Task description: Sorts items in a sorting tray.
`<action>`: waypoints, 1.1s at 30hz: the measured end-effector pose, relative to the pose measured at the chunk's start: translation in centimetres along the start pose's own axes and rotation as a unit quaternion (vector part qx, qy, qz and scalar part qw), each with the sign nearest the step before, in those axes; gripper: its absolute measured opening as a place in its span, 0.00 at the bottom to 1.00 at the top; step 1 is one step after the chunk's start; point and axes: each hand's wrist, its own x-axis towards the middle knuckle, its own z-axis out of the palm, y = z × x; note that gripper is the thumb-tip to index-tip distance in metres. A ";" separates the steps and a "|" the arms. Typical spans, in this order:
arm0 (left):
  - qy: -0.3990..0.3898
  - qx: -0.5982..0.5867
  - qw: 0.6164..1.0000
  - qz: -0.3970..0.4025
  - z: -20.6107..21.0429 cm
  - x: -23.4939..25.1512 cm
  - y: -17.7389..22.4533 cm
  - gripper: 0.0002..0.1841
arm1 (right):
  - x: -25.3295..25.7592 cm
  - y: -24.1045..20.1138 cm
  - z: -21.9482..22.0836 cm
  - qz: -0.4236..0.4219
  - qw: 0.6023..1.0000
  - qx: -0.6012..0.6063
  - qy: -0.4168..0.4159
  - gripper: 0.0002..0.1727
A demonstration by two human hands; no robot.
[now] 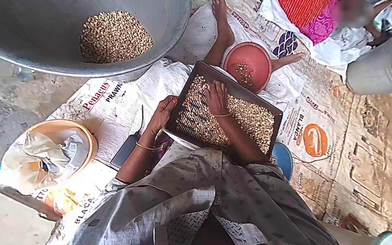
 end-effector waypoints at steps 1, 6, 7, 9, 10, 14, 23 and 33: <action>-0.001 0.005 1.000 0.001 0.0 0.0 0.0 0.19 | -0.9 0.4 -0.7 0.016 1.000 0.002 -0.013 0.19; 0.000 0.051 0.999 0.015 0.1 0.0 0.4 0.21 | -3.9 -1.1 -5.2 0.054 0.951 0.214 -0.216 0.16; 0.000 0.056 0.998 0.018 0.1 0.1 0.5 0.20 | -3.6 -1.5 -5.6 0.063 0.932 0.272 -0.230 0.15; 0.001 0.062 0.998 0.021 0.0 0.1 0.4 0.19 | -1.8 -1.6 -5.7 0.075 0.926 0.311 -0.198 0.15; 0.001 0.069 0.997 0.025 0.0 0.0 0.3 0.19 | -0.4 -1.6 -5.5 0.084 0.934 0.304 -0.166 0.15; 0.006 0.110 0.993 0.046 -0.2 0.1 0.2 0.20 | 5.0 -1.3 -3.7 0.083 0.967 0.201 -0.130 0.16; 0.007 0.128 0.990 0.053 -0.3 0.2 0.0 0.19 | 5.8 -3.5 -2.5 0.047 0.979 0.038 -0.193 0.13; 0.007 0.126 0.991 0.052 -0.4 0.0 0.0 0.20 | 3.9 -4.2 -3.2 0.009 0.975 0.031 -0.220 0.16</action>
